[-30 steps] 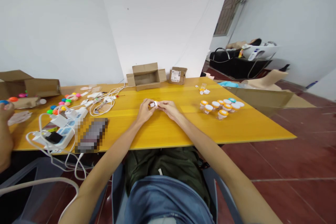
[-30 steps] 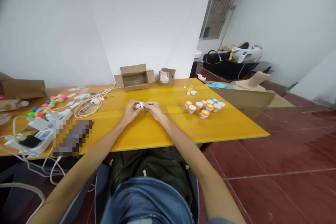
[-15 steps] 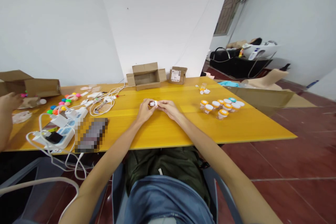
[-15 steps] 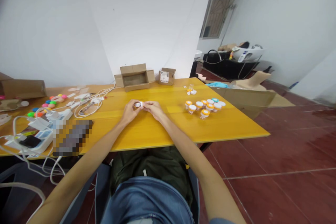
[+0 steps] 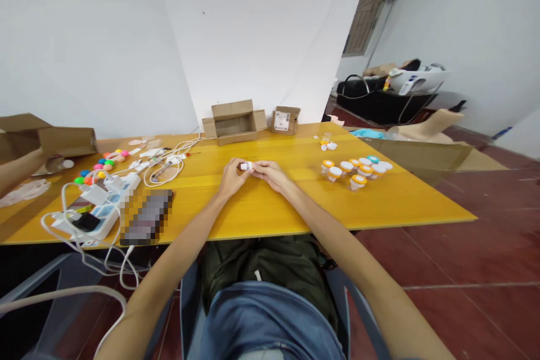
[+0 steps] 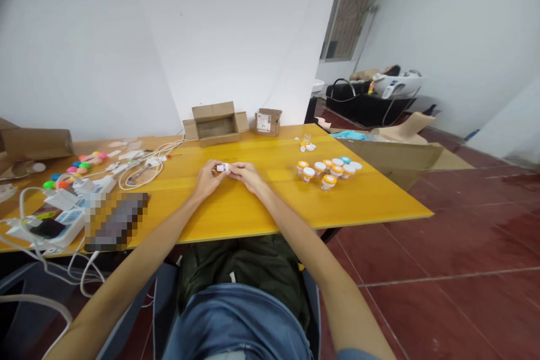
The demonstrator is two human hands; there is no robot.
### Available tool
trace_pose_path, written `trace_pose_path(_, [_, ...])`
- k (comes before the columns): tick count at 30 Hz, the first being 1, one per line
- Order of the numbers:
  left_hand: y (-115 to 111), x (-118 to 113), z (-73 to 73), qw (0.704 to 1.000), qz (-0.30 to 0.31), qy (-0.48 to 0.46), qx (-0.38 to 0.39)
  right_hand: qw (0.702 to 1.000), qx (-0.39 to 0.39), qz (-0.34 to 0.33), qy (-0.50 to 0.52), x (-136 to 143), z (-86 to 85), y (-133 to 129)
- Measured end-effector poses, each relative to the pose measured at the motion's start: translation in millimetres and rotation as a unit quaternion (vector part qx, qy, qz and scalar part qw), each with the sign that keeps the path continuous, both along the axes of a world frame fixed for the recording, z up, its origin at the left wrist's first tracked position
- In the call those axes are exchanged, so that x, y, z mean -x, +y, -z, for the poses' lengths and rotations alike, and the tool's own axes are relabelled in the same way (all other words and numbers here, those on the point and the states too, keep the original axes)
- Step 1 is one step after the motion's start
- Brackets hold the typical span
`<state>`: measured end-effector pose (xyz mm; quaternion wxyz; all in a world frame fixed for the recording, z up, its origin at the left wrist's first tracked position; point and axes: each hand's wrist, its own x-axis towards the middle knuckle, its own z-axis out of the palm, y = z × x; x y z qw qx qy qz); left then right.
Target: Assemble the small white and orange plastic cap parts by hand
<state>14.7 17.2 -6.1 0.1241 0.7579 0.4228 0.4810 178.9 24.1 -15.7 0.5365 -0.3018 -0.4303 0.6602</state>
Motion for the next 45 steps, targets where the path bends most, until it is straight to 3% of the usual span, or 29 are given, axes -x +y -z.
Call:
trace_pose_path(11, [1.0, -0.6, 3.6, 1.000, -0.018, 0.000, 0.022, 1.000, -0.012, 0.006, -0.004, 0.5, -1.5, -3.3])
trace_pose_path(45, [-2.0, 0.2, -0.7, 1.000, 0.010, 0.012, 0.022, 0.999, -0.012, 0.024, -0.023, -0.6, -1.7, -3.8])
